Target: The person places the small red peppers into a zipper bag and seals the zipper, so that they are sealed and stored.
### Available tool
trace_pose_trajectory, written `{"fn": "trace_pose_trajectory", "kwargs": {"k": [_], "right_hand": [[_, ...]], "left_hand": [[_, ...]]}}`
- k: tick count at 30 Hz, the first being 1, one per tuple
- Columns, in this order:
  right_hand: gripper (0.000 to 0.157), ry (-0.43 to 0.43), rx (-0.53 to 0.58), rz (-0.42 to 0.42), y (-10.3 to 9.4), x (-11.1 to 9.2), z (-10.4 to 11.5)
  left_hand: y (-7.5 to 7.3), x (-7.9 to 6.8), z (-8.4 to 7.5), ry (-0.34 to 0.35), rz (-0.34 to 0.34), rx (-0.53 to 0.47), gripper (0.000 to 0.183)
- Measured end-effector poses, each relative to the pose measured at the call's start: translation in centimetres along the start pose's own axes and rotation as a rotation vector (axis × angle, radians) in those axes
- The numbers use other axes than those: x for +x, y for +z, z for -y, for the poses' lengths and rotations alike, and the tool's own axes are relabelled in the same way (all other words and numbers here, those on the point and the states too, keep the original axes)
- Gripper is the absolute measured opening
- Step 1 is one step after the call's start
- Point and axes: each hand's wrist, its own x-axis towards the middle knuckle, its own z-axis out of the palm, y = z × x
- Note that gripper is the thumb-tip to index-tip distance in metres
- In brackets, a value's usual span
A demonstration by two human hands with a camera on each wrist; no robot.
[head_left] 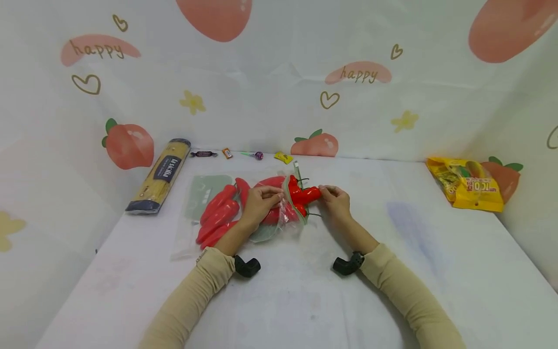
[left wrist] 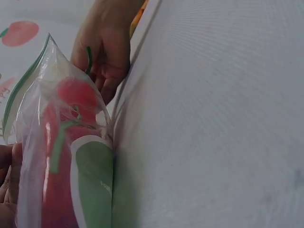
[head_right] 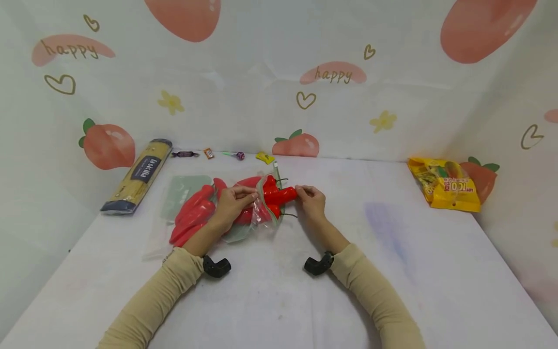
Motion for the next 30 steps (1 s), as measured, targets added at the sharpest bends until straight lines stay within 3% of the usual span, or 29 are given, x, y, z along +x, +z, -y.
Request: {"fn": "trace_pose_trajectory", "kwargs": {"k": [10, 14, 17, 19, 21, 25, 30], "right_hand": [[0.026, -0.135, -0.222, 0.209, 2.5, -1.8, -0.8], [0.027, -0.241, -0.303, 0.223, 2.0, -1.8, -0.6], [0.032, -0.281, -0.281, 0.205, 1.2, -1.5, 0.1], [0.036, -0.241, -0.224, 0.203, 0.5, -1.3, 0.7], [0.040, -0.147, -0.184, 0.236, -0.3, -1.1, 1.4], [0.047, 0.062, -0.168, 0.364, -1.5, -1.2, 2.3], [0.052, 0.192, -0.043, 0.470, -1.6, -1.4, 2.7]], "left_hand": [[0.0, 0.1, 0.1, 0.033, -0.014, -0.040, 0.021], [0.0, 0.0, 0.2, 0.034, -0.013, -0.075, 0.021], [0.0, 0.0, 0.1, 0.042, -0.022, -0.086, 0.022], [0.0, 0.0, 0.1, 0.048, -0.037, -0.085, 0.022], [-0.1, 0.1, 0.1, 0.049, -0.054, -0.080, 0.021], [-0.2, 0.2, 0.2, 0.049, -0.090, -0.095, 0.021], [-0.1, 0.4, 0.3, 0.065, -0.109, -0.124, 0.021]]}}
